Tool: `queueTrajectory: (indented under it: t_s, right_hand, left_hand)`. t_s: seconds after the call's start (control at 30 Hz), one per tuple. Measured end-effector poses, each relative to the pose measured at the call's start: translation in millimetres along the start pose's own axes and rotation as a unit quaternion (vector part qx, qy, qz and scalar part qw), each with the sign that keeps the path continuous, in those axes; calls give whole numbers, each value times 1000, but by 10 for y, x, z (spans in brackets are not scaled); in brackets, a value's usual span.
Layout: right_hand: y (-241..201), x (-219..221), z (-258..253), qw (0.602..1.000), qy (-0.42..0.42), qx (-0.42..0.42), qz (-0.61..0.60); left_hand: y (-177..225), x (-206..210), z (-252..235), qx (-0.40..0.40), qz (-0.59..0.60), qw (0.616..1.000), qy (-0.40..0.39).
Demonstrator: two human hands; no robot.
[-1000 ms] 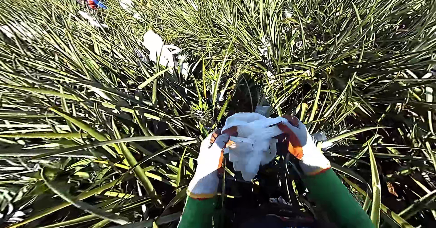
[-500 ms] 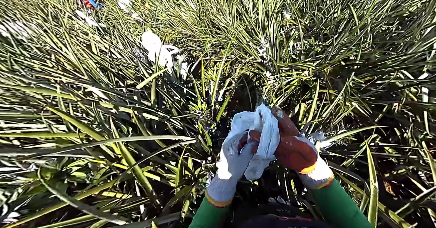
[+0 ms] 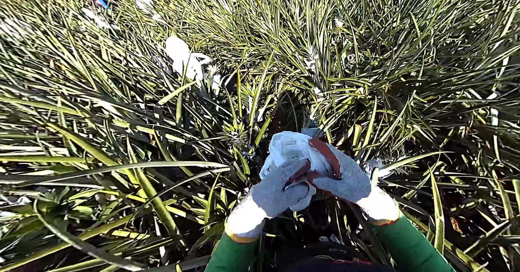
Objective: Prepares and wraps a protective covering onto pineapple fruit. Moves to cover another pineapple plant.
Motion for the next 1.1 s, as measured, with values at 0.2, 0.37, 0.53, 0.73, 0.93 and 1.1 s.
queueTrajectory:
  t_s: [0.2,0.37,0.53,0.73,0.93,1.1]
  right_hand:
    - [40,-15,19,989,126,33,75]
    - [234,-167,15,974,192,76,-95]
    - [253,-161,16,956,183,79,-214]
    - [314,-118,-4,973,175,85,-123]
    - [416,-109,79,975,151,58,155]
    - [473,-21,121,964,177,144,-138]
  left_hand:
    - [85,-30,-85,-68,117,989,-51]
    - [25,-363,-42,-85,217,970,64]
    - [-463,-325,31,-177,-14,971,158]
    - [-498,262,18,-221,100,962,129]
    - [-526,193,-68,-207,359,870,269]
    - [-646,375,-96,-229,392,843,290]
Point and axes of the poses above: each hand's wrist, its own z-axis away from the middle knuckle, its own x-axis out of the palm, y = z × x, the point moved 4 cm from there along -z, towards the middle knuckle, and after that the axes turned 13 degrees about y, right-handed, at the moved point
